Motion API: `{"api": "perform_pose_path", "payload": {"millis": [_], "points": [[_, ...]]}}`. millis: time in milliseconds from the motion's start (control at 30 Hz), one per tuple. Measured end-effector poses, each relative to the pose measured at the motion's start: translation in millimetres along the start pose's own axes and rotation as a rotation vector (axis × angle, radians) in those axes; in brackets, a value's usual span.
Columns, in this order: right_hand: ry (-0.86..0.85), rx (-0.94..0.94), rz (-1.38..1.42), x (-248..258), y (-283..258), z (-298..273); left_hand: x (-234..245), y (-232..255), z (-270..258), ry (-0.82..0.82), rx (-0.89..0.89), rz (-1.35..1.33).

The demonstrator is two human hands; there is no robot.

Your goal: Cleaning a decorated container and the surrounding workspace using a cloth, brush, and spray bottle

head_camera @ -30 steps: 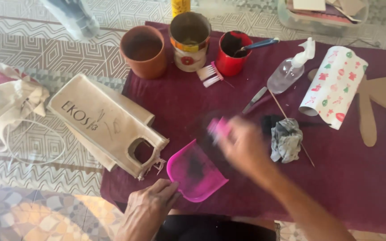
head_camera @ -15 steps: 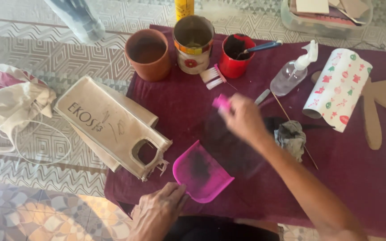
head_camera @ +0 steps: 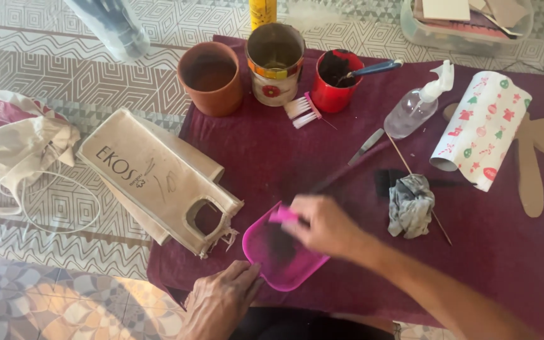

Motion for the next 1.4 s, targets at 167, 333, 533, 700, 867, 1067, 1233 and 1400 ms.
{"api": "perform_pose_path", "payload": {"millis": [167,333,533,700,867,1067,1233,1400], "points": [[0.255,-0.192,0.01,55,9,-1,33,-3,8,0.127,-0.085,-0.087],[0.452,-0.069,-0.197,100,25,-36,57,-21,3,0.148,-0.211,-0.237],[0.598,-0.14,-0.688,79,26,-82,48,1,-4,0.083,-0.318,-0.374],[0.436,-0.075,-0.259,10,-33,-94,24,6,-11,0.025,-0.253,-0.213],[0.676,-0.226,-0.54,65,-12,-101,24,14,-13,0.057,-0.241,-0.176],[0.577,-0.143,-0.357,15,-46,-98,24,16,-9,0.056,-0.25,-0.163],[0.681,-0.251,-0.502,56,-23,-121,33,13,-10,0.064,-0.293,-0.199],[0.629,-0.261,-0.667,36,-29,-126,46,24,8,-0.032,-0.336,-0.341]]}}
Point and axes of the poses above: each hand's wrist, its own z-axis towards the middle knuckle, its own x-axis out of the back of the hand, y = z × x, the point moved 5 cm from there along z, towards the middle knuckle, and after that the axes turned 7 degrees about y, right-handed, at the moved point
